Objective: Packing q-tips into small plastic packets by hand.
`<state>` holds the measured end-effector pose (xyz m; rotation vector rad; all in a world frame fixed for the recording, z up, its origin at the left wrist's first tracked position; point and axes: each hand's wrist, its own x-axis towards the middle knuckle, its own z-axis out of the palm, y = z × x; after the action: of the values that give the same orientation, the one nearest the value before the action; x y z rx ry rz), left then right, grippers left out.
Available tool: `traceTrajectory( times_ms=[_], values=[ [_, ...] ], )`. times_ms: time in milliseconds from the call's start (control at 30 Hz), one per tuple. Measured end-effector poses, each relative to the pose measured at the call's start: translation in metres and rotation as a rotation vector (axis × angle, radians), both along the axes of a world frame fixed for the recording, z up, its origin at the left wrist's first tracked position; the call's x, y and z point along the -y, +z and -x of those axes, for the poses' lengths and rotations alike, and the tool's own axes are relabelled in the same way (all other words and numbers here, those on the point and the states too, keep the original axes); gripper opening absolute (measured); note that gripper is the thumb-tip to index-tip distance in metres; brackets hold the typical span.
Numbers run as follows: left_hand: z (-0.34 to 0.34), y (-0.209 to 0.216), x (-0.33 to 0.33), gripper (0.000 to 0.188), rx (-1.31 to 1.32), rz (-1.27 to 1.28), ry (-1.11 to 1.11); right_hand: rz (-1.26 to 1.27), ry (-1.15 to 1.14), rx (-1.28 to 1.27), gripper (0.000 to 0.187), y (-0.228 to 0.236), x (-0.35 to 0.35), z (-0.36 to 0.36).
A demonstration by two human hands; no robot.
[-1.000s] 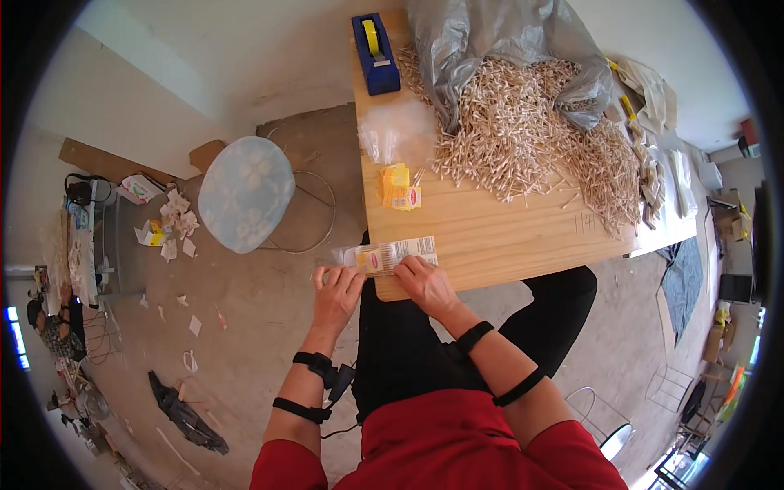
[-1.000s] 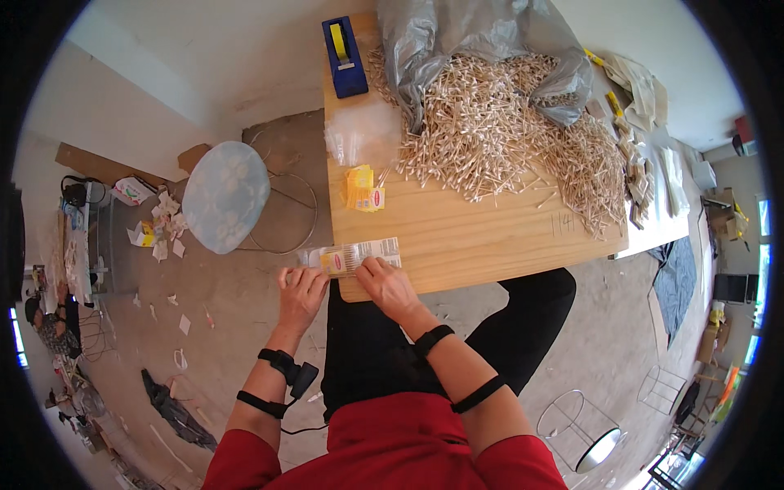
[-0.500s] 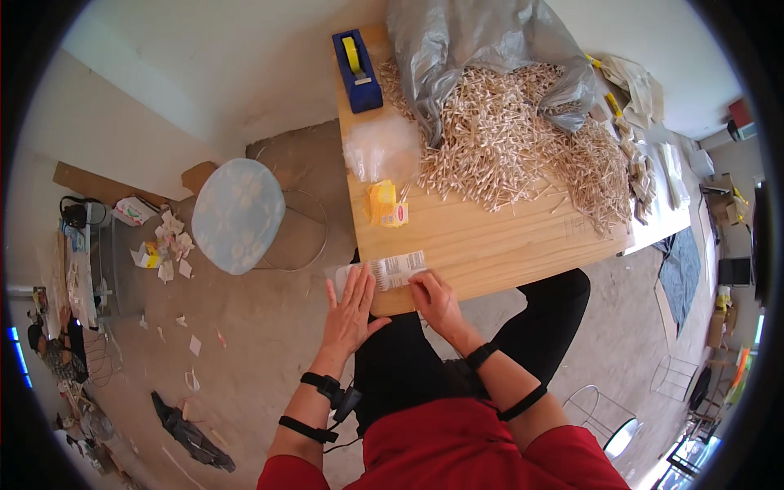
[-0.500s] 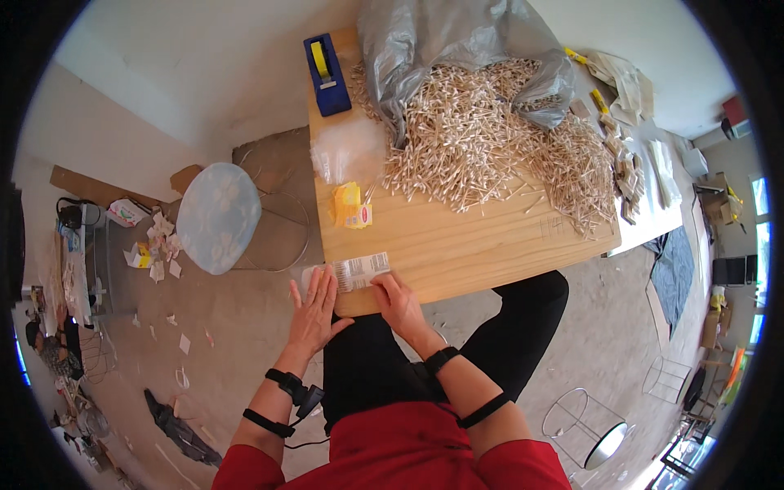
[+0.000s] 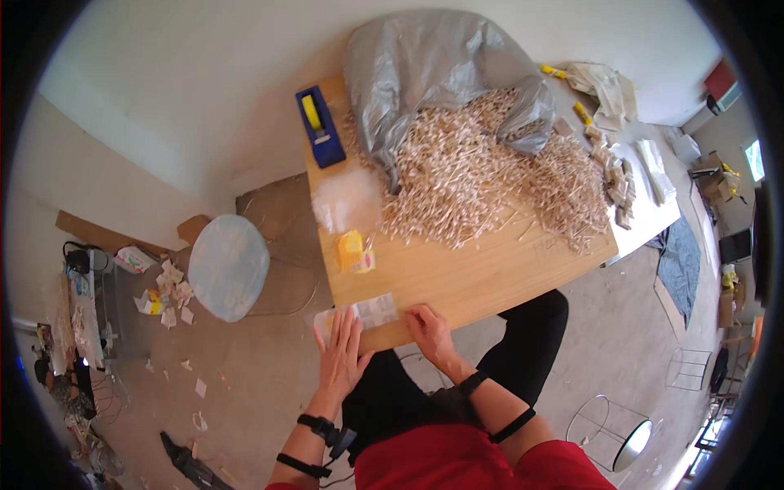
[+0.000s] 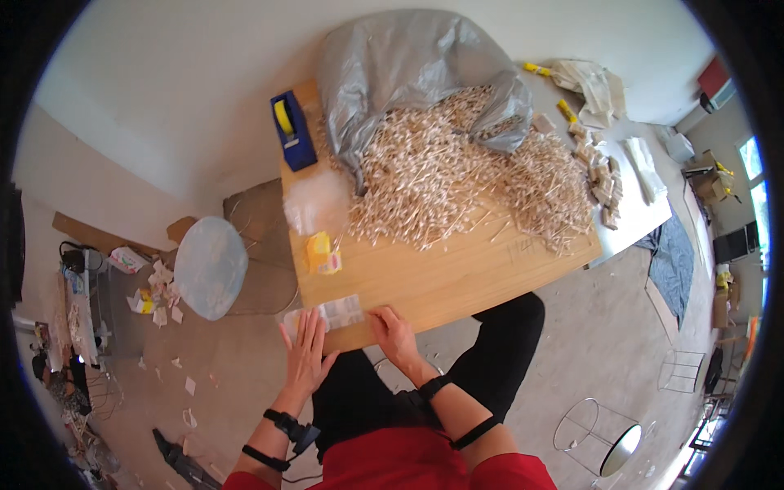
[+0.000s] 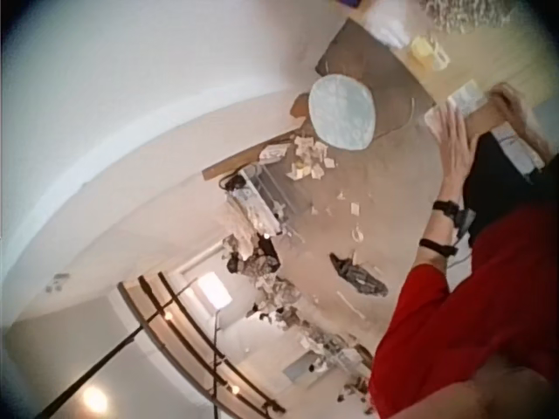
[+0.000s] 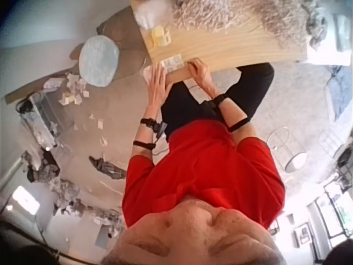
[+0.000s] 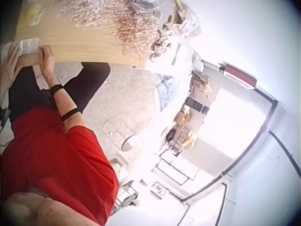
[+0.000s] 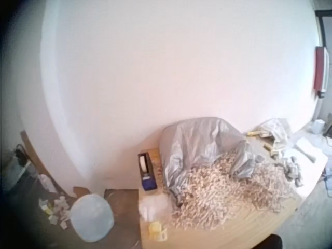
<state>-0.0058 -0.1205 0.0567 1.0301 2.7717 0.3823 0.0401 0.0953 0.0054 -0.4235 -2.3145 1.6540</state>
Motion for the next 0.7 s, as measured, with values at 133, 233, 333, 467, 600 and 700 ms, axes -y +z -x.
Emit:
traceTrajectory(
  times_ms=[133, 233, 333, 467, 600, 700],
  values=[
    [0.003, 0.008, -0.049, 0.061, 0.030, -0.136, -0.026, -0.150, -0.168, 0.018, 0.016, 0.001, -0.054, 0.015],
    [0.011, -0.015, -0.095, 0.051, 0.042, -0.237, -0.066, -0.277, -0.272, 0.015, 0.018, -0.001, -0.103, 0.036],
    [0.017, -0.026, -0.135, 0.048, 0.030, -0.358, -0.081, -0.391, -0.416, -0.049, 0.020, 0.005, -0.137, 0.059],
    [0.018, -0.029, -0.178, 0.055, 0.145, -0.396, 0.112, -0.236, -0.376, 0.046, 0.024, 0.006, -0.153, 0.074],
    [0.042, -0.028, -0.220, 0.056, 0.151, -0.589, 0.349, -0.189, -0.115, 0.069, 0.028, 0.000, -0.129, 0.073],
    [0.061, -0.024, -0.226, 0.049, 0.181, -0.506, 0.361, -0.125, -0.021, 0.062, 0.033, 0.011, -0.116, 0.063]
  ],
)
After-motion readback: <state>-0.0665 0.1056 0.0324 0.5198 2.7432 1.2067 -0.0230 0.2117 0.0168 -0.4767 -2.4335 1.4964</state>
